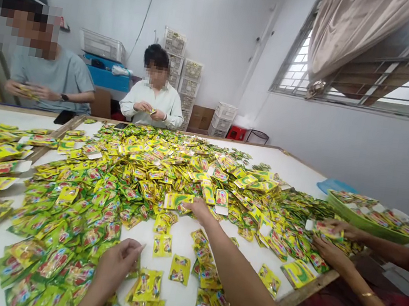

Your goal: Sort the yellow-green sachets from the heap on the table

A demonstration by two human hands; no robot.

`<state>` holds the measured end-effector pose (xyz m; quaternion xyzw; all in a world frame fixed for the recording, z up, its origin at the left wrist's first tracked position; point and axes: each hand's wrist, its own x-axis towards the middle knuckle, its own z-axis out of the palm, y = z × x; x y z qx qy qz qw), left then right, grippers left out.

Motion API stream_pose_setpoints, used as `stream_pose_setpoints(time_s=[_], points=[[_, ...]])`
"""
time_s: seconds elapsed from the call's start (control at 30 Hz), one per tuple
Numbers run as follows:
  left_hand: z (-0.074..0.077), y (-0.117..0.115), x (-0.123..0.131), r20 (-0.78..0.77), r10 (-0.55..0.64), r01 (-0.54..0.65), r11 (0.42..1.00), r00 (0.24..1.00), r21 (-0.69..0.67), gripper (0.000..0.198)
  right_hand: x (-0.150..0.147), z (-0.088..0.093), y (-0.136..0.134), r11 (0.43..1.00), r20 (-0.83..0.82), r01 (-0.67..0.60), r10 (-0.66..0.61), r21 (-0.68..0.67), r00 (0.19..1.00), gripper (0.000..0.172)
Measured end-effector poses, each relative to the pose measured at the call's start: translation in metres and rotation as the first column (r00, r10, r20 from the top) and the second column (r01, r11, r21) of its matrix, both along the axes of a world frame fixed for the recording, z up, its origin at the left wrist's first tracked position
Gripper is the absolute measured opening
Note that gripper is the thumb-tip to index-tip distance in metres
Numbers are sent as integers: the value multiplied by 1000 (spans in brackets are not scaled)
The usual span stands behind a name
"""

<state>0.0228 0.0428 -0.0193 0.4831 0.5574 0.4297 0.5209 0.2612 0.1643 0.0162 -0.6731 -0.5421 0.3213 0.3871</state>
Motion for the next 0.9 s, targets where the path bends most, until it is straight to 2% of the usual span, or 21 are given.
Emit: stream_pose_setpoints(time_s=[0.1,0.17,0.2,0.23,0.3,0.33,0.4,0.43,0.47,0.5,0.53,0.57,0.6,0.63,0.67,0.73,0.9], points=[[8,0,-2,92,17,-13,999,996,-45,51,-25,3,-20,996,113,27,-37,85,993,29],[17,0,-4,220,78,-49,990,972,-134,55,-42,2,-46,976,220,-51,4,210,975,19],[22,-1,-5,297,115,-57,979,948,-197,58,-51,1,-62,917,365,-207,75,339,928,16],[26,-1,-7,372,146,-48,965,917,-258,60,-60,0,-79,820,493,-370,126,436,861,17],[30,-2,-9,488,170,-5,947,856,-321,58,-77,-6,-113,614,679,-651,242,446,693,24],[29,-3,-9,522,154,20,950,839,-311,53,-84,-8,-128,550,729,-731,289,404,620,23],[23,-4,-9,548,90,54,969,832,-241,43,-95,-13,-153,481,744,-803,376,352,552,19],[19,-4,-9,539,67,54,977,840,-205,41,-99,-14,-161,478,709,-807,430,346,559,15],[15,-5,-9,516,60,40,983,854,-180,41,-100,-14,-166,503,636,-785,483,361,602,11],[13,-5,-9,485,59,23,987,872,-160,43,-99,-11,-168,562,521,-736,529,378,670,7],[12,-6,-9,451,54,9,991,891,-137,45,-96,-7,-168,649,368,-660,549,378,750,6],[12,-7,-8,414,39,7,994,909,-107,47,-92,-2,-164,754,190,-551,518,358,834,11],[14,-8,-8,378,6,22,997,926,-70,48,-87,5,-159,854,19,-425,440,299,898,16],[16,-10,-7,347,-46,60,998,937,-30,48,-80,12,-152,925,-113,-303,334,231,936,21],[19,-11,-6,324,-111,114,993,940,7,47,-74,18,-144,968,-200,-159,198,195,960,26],[24,-14,-5,295,-207,201,978,933,52,44,-63,28,-129,986,-210,-30,64,164,976,31],[24,-18,-7,273,-238,234,971,932,49,37,-52,26,-113,974,-77,-211,217,77,973,29]])
